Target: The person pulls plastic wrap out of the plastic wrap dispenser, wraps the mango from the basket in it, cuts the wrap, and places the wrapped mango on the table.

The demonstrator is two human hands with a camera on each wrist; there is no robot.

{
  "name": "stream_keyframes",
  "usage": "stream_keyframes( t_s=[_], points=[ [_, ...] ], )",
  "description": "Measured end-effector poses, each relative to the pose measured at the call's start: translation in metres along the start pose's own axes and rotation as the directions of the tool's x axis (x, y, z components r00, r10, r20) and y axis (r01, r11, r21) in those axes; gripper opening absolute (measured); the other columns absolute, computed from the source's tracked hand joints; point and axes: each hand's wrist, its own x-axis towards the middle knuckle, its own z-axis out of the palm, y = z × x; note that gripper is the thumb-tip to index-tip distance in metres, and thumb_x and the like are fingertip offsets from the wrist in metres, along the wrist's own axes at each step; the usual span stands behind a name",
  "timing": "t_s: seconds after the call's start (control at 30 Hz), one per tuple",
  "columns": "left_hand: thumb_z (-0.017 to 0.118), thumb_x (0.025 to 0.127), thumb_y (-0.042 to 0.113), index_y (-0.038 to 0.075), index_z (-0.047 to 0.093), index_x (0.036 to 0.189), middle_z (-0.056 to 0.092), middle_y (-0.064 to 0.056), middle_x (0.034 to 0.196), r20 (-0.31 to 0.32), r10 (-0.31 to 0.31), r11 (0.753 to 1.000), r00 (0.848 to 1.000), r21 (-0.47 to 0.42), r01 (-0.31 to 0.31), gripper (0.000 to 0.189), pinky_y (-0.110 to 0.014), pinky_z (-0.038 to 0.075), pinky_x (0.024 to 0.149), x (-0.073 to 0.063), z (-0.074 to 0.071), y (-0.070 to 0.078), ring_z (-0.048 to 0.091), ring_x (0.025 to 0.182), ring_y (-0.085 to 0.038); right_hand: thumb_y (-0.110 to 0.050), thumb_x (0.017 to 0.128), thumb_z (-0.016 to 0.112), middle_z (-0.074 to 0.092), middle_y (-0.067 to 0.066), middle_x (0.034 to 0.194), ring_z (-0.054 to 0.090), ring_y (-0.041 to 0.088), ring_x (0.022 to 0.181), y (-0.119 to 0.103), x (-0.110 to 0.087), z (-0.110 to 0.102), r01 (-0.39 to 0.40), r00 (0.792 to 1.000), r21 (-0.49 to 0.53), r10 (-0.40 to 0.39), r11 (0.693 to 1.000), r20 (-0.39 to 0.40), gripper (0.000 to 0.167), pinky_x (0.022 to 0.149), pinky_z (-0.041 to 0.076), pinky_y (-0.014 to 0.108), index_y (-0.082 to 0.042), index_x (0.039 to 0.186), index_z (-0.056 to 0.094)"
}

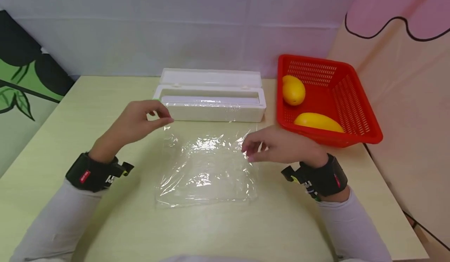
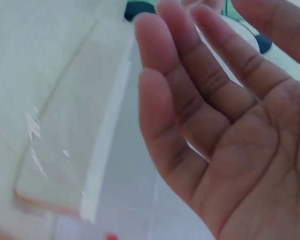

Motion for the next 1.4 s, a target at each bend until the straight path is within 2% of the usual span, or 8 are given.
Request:
stream_keyframes(
  t_s=[0.13,0.3,0.37,0.47,0.7,0.97,1.17,1.4],
  points=[
    [0.076,0.088,0.010,0.004,0.070,0.099,0.069,-0.007,0.092,-0.183,0.033,0.999,0.983,-0.025,-0.038,0.015,-0.039,0.046,0.078,0.009,-0.008,0.001,0.061,0.088,-0.022,-0.014,0.090,0.075,0.070,-0.008,0.101,0.064,0.011,0.093,-0.005,-0.019,-0.022,-0.061,0.977,-0.049,0.049,0.997,-0.209,0.023,0.079,0.056,0.027,-0.017,0.112,0.069],
    [0.080,0.084,0.005,-0.002,0.065,0.113,0.069,-0.012,0.103,-0.355,0.111,0.991,0.928,-0.031,-0.130,0.033,-0.033,0.044,0.080,0.026,-0.015,-0.002,0.062,0.093,-0.024,-0.017,0.089,0.076,0.068,-0.009,0.099,0.059,0.011,0.092,-0.012,-0.036,-0.044,-0.221,0.891,-0.083,0.167,0.972,-0.423,0.022,0.076,0.053,0.022,-0.022,0.109,0.070],
    [0.080,0.083,0.004,-0.002,0.066,0.113,0.069,-0.012,0.103,-0.405,0.110,0.990,0.908,-0.038,-0.137,0.033,-0.031,0.043,0.081,0.031,-0.018,-0.005,0.063,0.093,-0.023,-0.022,0.090,0.076,0.069,-0.008,0.100,0.059,0.012,0.093,-0.010,-0.041,-0.049,-0.264,0.858,-0.074,0.199,0.962,-0.473,0.022,0.075,0.051,0.020,-0.021,0.111,0.070],
    [0.080,0.083,0.005,-0.001,0.067,0.111,0.069,-0.012,0.104,-0.427,0.084,0.993,0.900,-0.038,-0.111,0.032,-0.032,0.043,0.082,0.033,-0.020,-0.009,0.063,0.095,-0.024,-0.025,0.091,0.074,0.070,-0.003,0.102,0.060,0.013,0.094,-0.004,-0.046,-0.057,-0.292,0.829,-0.068,0.217,0.954,-0.515,0.023,0.075,0.050,0.016,-0.018,0.113,0.069],
    [0.079,0.084,0.005,-0.003,0.064,0.116,0.067,-0.016,0.110,-0.397,0.057,0.998,0.916,0.014,-0.056,0.037,-0.043,0.043,0.085,0.037,-0.013,-0.031,0.060,0.101,-0.030,-0.033,0.093,0.071,0.067,0.004,0.112,0.055,0.017,0.101,0.015,-0.056,-0.073,-0.400,0.749,0.004,0.329,0.916,-0.574,0.032,0.074,0.048,0.016,-0.018,0.121,0.067],
    [0.076,0.088,0.009,-0.002,0.065,0.115,0.064,-0.017,0.115,-0.251,-0.060,0.996,0.966,0.048,0.074,0.031,-0.048,0.042,0.092,0.036,-0.007,-0.048,0.056,0.108,-0.035,-0.040,0.096,0.065,0.058,0.014,0.128,0.050,0.034,0.114,0.044,-0.061,-0.083,-0.515,0.679,0.018,0.420,0.857,-0.602,0.051,0.081,0.046,0.033,-0.010,0.136,0.056],
    [0.074,0.090,0.014,-0.002,0.065,0.118,0.063,-0.019,0.124,-0.146,-0.120,0.988,0.982,0.081,0.133,0.034,-0.051,0.037,0.104,0.038,-0.002,-0.056,0.051,0.122,-0.037,-0.045,0.095,0.064,0.052,0.023,0.135,0.044,0.045,0.121,0.067,-0.063,-0.087,-0.579,0.674,-0.007,0.474,0.815,-0.566,0.064,0.093,0.042,0.061,-0.004,0.143,0.049],
    [0.072,0.091,0.023,0.002,0.066,0.121,0.059,-0.016,0.132,-0.024,-0.181,0.974,0.983,0.132,0.183,0.037,-0.057,0.031,0.108,0.039,0.010,-0.060,0.046,0.129,-0.038,-0.044,0.093,0.067,0.046,0.029,0.141,0.039,0.049,0.126,0.093,-0.060,-0.084,-0.636,0.721,-0.056,0.567,0.770,-0.398,0.071,0.097,0.038,0.068,-0.002,0.146,0.043]
  ],
)
